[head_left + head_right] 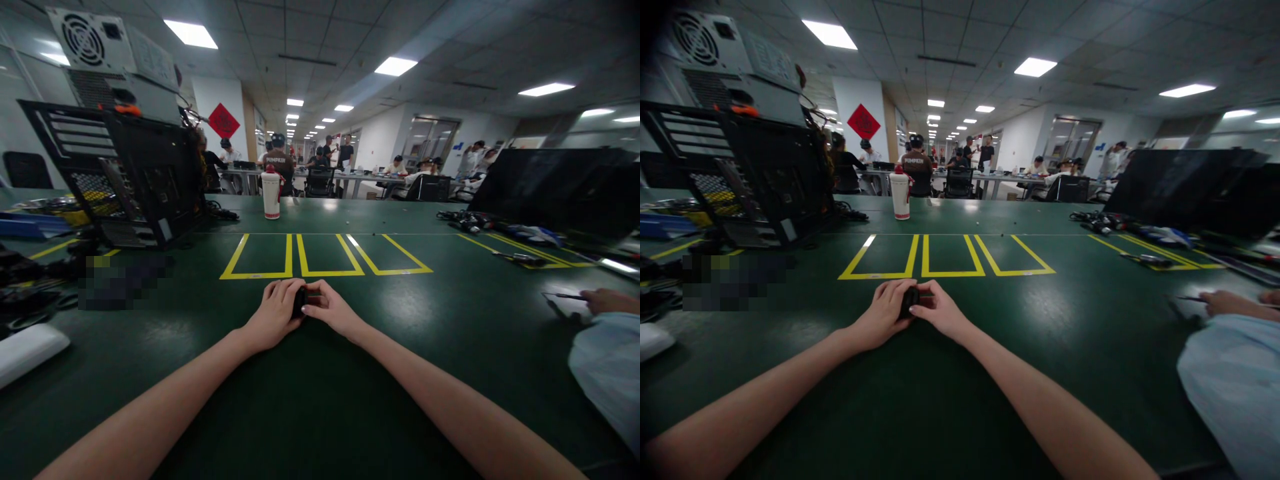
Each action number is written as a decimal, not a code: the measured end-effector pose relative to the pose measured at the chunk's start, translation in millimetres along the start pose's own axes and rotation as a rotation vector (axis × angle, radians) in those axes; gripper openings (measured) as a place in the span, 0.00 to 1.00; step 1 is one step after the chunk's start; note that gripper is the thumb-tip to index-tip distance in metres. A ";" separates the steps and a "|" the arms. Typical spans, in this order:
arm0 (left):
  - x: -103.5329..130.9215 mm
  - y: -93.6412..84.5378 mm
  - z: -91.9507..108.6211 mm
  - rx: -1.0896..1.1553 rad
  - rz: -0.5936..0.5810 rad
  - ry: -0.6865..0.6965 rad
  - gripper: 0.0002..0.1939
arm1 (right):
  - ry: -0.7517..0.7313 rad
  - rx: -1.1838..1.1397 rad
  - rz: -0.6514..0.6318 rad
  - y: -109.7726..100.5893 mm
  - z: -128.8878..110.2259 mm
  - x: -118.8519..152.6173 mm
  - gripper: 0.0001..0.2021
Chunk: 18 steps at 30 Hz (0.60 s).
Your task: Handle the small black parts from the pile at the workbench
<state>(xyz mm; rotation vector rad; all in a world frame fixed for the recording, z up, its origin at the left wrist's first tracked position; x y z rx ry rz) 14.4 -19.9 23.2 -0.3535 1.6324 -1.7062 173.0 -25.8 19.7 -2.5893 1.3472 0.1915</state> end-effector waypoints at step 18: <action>-0.5 -0.6 0.2 -0.012 -0.007 -0.004 0.32 | -0.035 0.094 0.044 5.1 -3.6 5.6 0.15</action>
Point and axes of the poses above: each hand's wrist, its own x-axis away from the middle knuckle, its own y-axis out of the palm, z = x × y, the point moved 1 cm from there along -x, towards the middle knuckle, and after that the axes turned 12 degrees about -z, right-handed, at the moved point
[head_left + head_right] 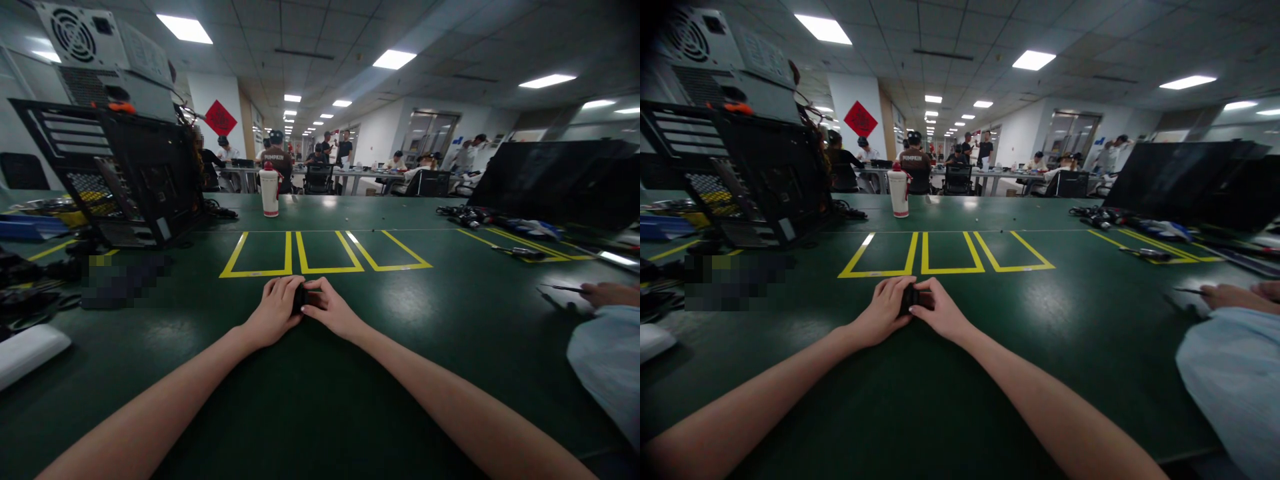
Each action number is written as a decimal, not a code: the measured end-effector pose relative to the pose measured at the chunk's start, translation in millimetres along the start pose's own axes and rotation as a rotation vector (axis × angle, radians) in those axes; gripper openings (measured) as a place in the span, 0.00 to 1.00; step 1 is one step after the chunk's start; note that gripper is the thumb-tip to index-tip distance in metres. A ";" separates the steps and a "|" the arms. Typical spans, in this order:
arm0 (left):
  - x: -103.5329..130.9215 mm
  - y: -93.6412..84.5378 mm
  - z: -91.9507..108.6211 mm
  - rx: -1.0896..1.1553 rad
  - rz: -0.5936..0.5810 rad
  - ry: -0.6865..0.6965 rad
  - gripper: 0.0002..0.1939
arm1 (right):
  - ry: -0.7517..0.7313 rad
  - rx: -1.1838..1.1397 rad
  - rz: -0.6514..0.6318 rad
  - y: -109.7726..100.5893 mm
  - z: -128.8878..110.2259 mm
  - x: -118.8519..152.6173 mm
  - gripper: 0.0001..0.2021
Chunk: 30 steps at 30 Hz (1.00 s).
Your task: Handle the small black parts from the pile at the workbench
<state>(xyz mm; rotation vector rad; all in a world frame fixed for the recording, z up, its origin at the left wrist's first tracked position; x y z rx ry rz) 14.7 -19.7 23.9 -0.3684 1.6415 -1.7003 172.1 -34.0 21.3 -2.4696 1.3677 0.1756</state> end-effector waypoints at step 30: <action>0.7 -0.8 0.6 0.008 -0.010 0.003 0.32 | 0.013 -0.057 -0.063 -4.2 0.4 -1.4 0.18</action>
Point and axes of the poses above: each hand's wrist, its own x-axis away from the middle knuckle, its own y-axis out of the palm, z = x × y, the point moved 1 cm from there along -x, towards the middle knuckle, and after that the axes turned 12 degrees about -z, right-handed, at the moved point
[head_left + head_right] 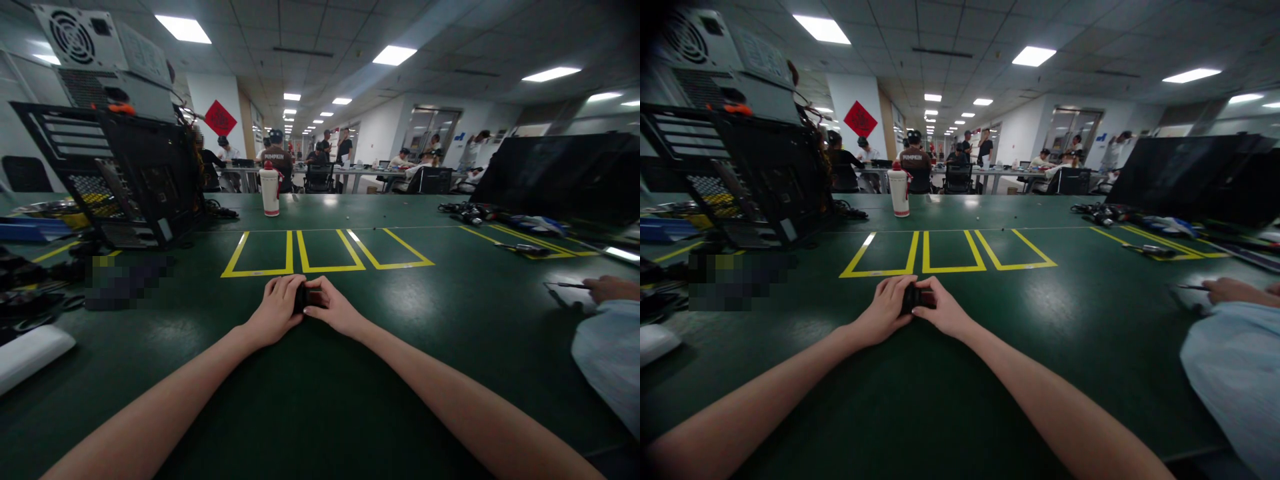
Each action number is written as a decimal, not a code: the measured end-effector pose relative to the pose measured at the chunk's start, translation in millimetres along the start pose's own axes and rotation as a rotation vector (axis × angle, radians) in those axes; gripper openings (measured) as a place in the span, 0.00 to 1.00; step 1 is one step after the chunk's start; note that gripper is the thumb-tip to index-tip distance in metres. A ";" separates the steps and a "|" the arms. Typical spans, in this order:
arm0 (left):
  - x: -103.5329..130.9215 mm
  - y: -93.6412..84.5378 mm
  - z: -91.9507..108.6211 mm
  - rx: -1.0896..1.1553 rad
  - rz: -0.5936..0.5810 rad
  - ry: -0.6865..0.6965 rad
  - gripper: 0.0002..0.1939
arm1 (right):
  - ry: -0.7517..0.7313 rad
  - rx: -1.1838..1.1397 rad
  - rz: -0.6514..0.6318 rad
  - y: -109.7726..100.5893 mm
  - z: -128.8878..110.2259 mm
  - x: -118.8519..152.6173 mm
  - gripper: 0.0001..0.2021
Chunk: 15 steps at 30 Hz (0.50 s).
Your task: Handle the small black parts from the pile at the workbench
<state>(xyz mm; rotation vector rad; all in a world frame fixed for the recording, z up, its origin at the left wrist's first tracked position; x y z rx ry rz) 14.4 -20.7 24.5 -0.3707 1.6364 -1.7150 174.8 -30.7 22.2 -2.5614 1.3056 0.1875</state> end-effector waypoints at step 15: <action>-0.8 0.9 0.2 -0.007 0.001 -0.005 0.31 | 0.005 -0.055 0.036 1.7 2.1 -2.1 0.17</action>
Point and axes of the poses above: each hand's wrist, its own x-axis away from the middle knuckle, its own y-axis out of the palm, z = x × y, the point moved 1 cm from there along -x, towards the middle knuckle, and after that the axes turned 12 degrees about -z, right-handed, at the moved point
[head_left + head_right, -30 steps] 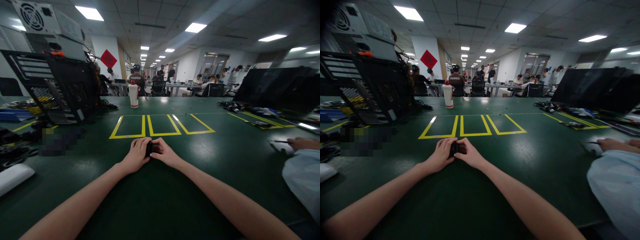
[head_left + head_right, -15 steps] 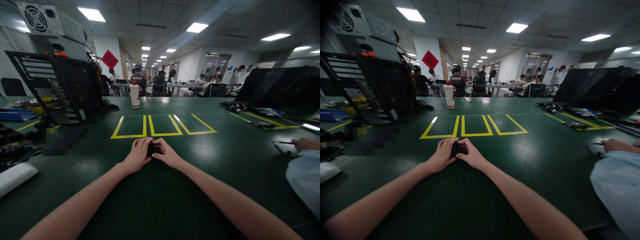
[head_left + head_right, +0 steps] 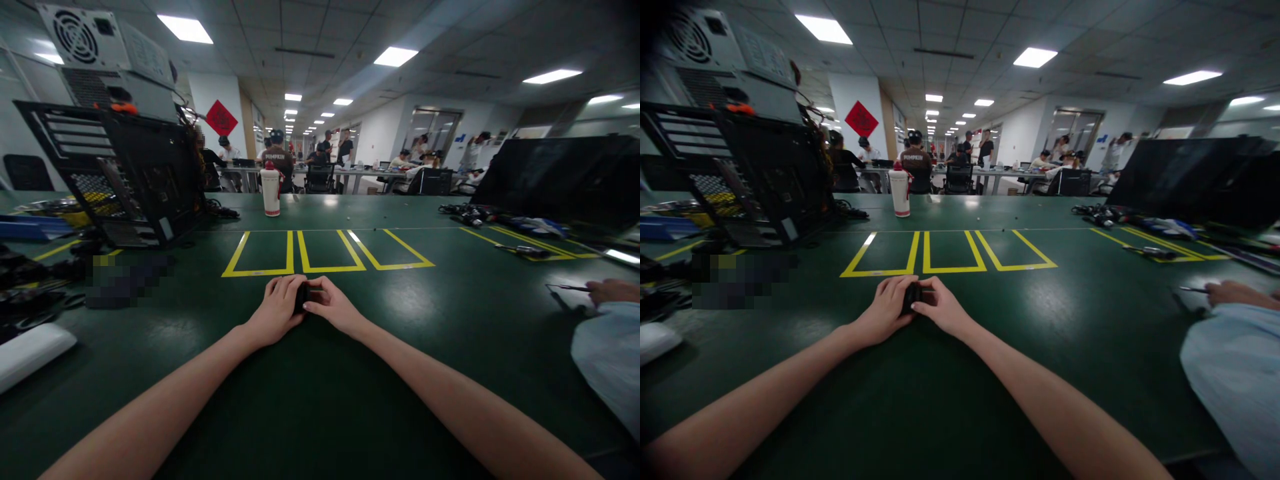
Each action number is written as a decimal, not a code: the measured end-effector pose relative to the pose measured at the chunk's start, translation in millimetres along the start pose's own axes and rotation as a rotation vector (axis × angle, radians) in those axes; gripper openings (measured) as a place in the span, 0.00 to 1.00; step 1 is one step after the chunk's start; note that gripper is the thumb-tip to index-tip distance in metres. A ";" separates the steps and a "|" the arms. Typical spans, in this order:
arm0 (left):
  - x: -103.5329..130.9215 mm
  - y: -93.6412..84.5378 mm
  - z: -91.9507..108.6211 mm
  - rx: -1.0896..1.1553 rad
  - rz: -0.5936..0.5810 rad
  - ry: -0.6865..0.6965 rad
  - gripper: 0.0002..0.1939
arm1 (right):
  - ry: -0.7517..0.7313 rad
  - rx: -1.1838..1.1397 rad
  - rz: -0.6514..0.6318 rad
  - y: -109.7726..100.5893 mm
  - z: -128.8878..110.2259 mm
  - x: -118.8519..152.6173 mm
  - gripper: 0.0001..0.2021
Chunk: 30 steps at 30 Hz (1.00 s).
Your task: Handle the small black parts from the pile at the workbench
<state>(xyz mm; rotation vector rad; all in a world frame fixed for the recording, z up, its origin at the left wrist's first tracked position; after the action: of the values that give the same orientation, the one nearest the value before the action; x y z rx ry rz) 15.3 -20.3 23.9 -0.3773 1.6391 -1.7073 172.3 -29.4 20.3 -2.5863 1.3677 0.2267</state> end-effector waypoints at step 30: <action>1.5 -1.5 1.0 0.014 0.009 0.000 0.32 | 0.001 -0.031 0.004 -2.7 0.1 0.3 0.17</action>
<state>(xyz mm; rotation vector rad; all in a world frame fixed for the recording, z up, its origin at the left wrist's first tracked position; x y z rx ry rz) 14.5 -22.1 25.1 -0.3625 1.6254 -1.7111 174.7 -28.2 20.5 -2.6090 1.3814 0.2488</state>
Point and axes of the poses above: each hand's wrist, its own x-axis away from the middle knuckle, its own y-axis out of the palm, z = x × y, the point moved 1 cm from there along -x, towards the middle knuckle, and after that the axes turned 12 degrees about -z, right-handed, at the moved point
